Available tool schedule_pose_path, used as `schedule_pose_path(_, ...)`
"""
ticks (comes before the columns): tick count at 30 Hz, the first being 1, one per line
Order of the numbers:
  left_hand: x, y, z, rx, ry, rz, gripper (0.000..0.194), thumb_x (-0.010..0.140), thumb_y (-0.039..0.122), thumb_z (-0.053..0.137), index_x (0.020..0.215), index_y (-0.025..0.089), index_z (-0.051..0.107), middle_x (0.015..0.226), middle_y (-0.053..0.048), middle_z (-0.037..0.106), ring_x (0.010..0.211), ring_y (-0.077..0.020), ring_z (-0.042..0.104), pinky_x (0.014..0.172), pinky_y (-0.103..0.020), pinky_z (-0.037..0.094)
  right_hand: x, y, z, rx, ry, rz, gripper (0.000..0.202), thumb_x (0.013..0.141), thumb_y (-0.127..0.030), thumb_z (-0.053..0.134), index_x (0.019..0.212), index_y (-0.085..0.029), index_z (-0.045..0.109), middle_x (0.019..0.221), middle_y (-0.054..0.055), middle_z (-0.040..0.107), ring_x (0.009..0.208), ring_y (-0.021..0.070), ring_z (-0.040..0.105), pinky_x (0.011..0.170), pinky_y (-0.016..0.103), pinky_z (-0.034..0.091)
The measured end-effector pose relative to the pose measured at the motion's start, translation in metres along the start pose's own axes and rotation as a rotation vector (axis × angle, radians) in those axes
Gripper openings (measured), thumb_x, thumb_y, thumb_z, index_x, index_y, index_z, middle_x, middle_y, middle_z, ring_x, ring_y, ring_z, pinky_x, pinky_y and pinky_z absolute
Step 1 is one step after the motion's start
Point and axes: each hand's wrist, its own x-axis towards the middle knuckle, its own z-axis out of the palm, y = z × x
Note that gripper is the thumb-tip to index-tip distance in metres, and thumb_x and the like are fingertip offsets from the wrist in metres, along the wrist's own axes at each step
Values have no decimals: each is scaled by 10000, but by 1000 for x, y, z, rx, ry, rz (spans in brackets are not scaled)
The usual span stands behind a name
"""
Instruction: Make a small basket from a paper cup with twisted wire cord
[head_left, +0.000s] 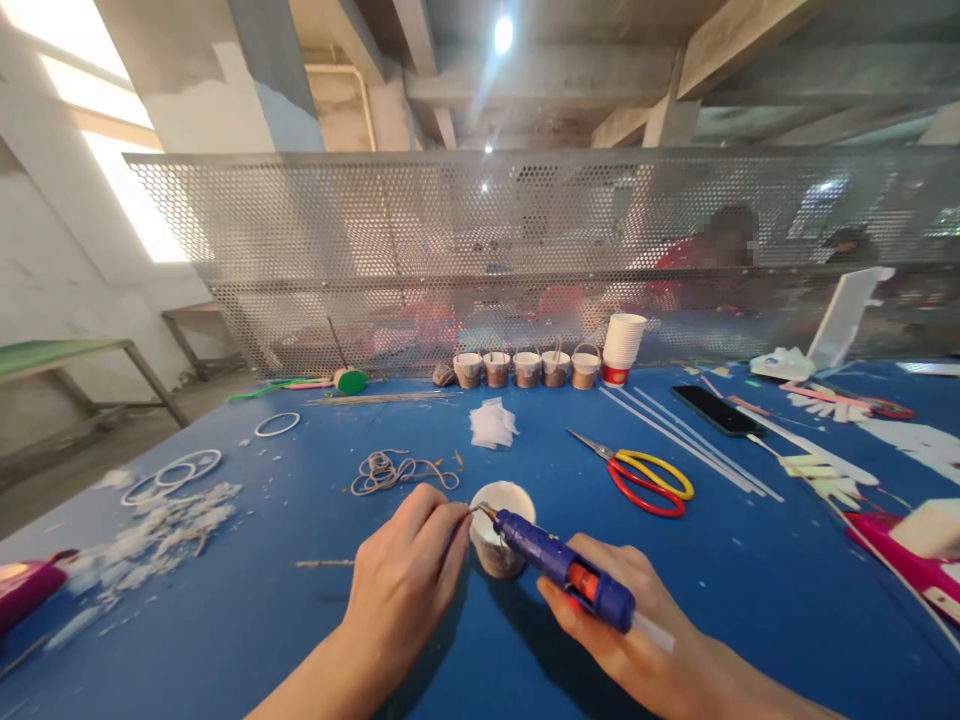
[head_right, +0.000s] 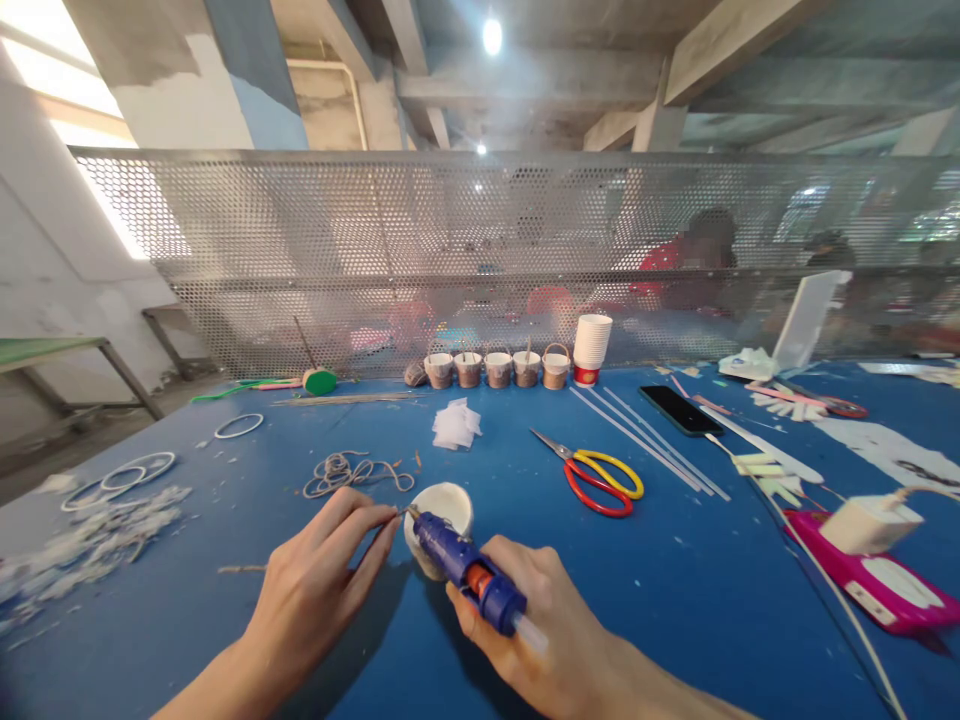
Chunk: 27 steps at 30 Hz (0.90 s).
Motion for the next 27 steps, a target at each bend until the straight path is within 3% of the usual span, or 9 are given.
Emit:
schedule_pose_path(11, -2, -2, 1, 91, 39, 99, 200, 906, 184, 450, 825, 177, 633, 720, -17, 592, 584, -112, 559, 511, -205, 427, 3, -5, -3, 148, 16, 85, 236, 869, -276, 469, 641, -220, 492, 574, -6, 555, 490, 124, 495, 515, 247, 412)
schedule_pose_path(15, 0, -2, -1, 128, 38, 147, 238, 900, 136, 421, 791, 185, 626, 699, -19, 594, 572, -118, 532, 503, -213, 404, 6, -6, -5, 315, 19, 235, 267, 834, -331, 499, 593, -226, 451, 509, -23, 481, 442, 115, 434, 450, 238, 394)
schedule_pose_path(19, 1, -2, -3, 161, 56, 186, 254, 902, 128, 409, 791, 186, 630, 681, -22, 593, 566, -124, 518, 503, -218, 398, 10, 0, -8, 572, -134, 515, 375, 834, -442, 500, 553, -208, 414, 407, -69, 365, 351, 75, 357, 357, 198, 321)
schedule_pose_path(22, 1, -2, -2, 160, 55, 174, 240, 900, 129, 422, 801, 186, 632, 684, -19, 600, 570, -121, 529, 511, -216, 405, 13, 4, -10, 859, -173, 687, 408, 806, -502, 546, 578, -188, 419, 453, -87, 378, 328, 33, 318, 350, 171, 318)
schedule_pose_path(27, 1, -5, -1, 146, 92, 133, 184, 896, 151, 459, 842, 170, 634, 721, -24, 613, 586, -116, 551, 520, -212, 416, 18, 5, -16, 1142, -200, 779, 414, 759, -517, 625, 618, -180, 430, 514, -97, 400, 319, 3, 271, 319, 144, 318)
